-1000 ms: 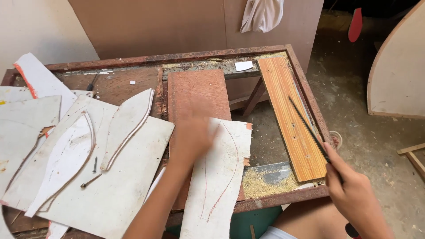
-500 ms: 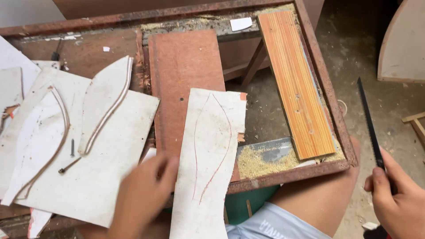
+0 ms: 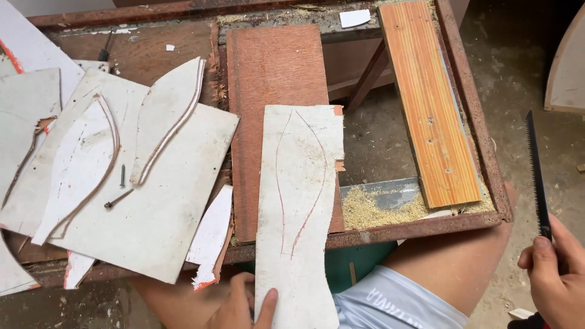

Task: Using a hand saw to cut a curved pattern out of a thin metal sheet on a workbench.

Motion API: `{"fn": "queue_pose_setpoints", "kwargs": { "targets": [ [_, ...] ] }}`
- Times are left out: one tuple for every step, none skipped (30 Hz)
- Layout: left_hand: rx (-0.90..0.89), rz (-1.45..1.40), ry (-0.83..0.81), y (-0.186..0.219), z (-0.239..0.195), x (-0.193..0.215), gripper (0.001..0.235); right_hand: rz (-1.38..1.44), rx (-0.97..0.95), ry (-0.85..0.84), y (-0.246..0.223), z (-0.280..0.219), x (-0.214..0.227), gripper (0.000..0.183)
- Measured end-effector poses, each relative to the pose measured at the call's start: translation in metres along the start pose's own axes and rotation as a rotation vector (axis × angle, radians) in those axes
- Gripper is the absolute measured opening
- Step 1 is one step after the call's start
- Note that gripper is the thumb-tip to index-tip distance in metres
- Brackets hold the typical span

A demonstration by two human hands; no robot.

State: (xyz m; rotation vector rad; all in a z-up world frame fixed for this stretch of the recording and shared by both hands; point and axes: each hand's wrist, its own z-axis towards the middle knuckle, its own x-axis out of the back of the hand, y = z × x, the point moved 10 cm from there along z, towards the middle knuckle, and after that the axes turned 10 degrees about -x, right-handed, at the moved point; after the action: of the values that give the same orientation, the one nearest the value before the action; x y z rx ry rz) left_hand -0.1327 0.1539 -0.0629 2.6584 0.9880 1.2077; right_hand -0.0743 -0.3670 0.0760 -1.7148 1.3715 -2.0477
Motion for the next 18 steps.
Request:
{"fn": "queue_pose_setpoints", "kwargs": {
  "targets": [
    [-0.026, -0.02, -0.065, 0.005, -0.002, -0.011, 0.059, 0.013, 0.003, -0.006, 0.003, -0.001, 0.0, 0.053],
    [-0.057, -0.038, -0.128, 0.011, -0.002, -0.02, 0.058, 0.028, 0.004, -0.007, 0.006, -0.002, 0.0, 0.052],
    [-0.062, -0.036, -0.127, 0.0, 0.001, -0.046, 0.058, 0.03, 0.004, -0.002, 0.011, -0.003, 0.001, 0.052],
    [-0.118, -0.288, -0.168, -0.002, 0.006, -0.078, 0.048, 0.029, 0.005, 0.019, 0.015, -0.003, 0.003, 0.051],
    [-0.176, -0.54, -0.21, -0.002, 0.01, -0.107, 0.038, 0.027, 0.007, 0.039, 0.018, -0.003, 0.004, 0.049],
    [-0.188, -0.541, -0.2, 0.028, 0.028, -0.11, 0.038, 0.036, 0.016, 0.048, 0.021, -0.002, 0.004, 0.049],
    [-0.204, -0.647, -0.187, 0.06, 0.046, -0.112, 0.039, 0.062, -0.009, 0.073, 0.026, -0.002, 0.005, 0.049],
    [-0.215, -0.757, -0.174, 0.09, 0.06, -0.115, 0.04, 0.086, -0.034, 0.091, 0.032, -0.001, 0.007, 0.049],
    [-0.22, -0.761, -0.165, 0.091, 0.067, -0.123, 0.04, 0.092, -0.024, 0.092, 0.028, -0.002, 0.006, 0.049],
    [-0.232, -0.924, -0.152, 0.095, 0.072, -0.132, 0.041, 0.081, -0.025, 0.1, 0.025, -0.003, 0.006, 0.048],
    [-0.245, -1.087, -0.138, 0.098, 0.079, -0.141, 0.043, 0.071, -0.025, 0.109, 0.022, -0.004, 0.006, 0.048],
    [-0.241, -1.091, -0.135, 0.074, 0.07, -0.167, 0.043, 0.069, -0.023, 0.105, 0.026, -0.002, 0.005, 0.048],
    [-0.246, -1.252, -0.126, 0.054, 0.062, -0.192, 0.045, 0.089, -0.016, 0.101, 0.03, 0.0, 0.003, 0.047],
    [-0.244, -1.412, -0.115, 0.031, 0.051, -0.219, 0.046, 0.107, -0.012, 0.092, 0.035, 0.001, 0.002, 0.045],
    [-0.234, -1.415, -0.112, 0.013, 0.061, -0.246, 0.046, 0.102, -0.013, 0.083, 0.04, -0.001, 0.002, 0.045],
    [-0.331, -1.252, -0.063, 0.002, 0.077, -0.262, 0.035, 0.102, 0.002, 0.092, 0.042, -0.001, 0.001, 0.045],
    [-0.422, -1.086, -0.013, -0.008, 0.093, -0.279, 0.027, 0.102, 0.017, 0.101, 0.044, -0.001, 0.001, 0.045],
    [-0.421, -1.086, -0.017, -0.005, 0.088, -0.273, 0.027, 0.099, 0.015, 0.102, 0.041, -0.002, 0.002, 0.045]
  ]
}}
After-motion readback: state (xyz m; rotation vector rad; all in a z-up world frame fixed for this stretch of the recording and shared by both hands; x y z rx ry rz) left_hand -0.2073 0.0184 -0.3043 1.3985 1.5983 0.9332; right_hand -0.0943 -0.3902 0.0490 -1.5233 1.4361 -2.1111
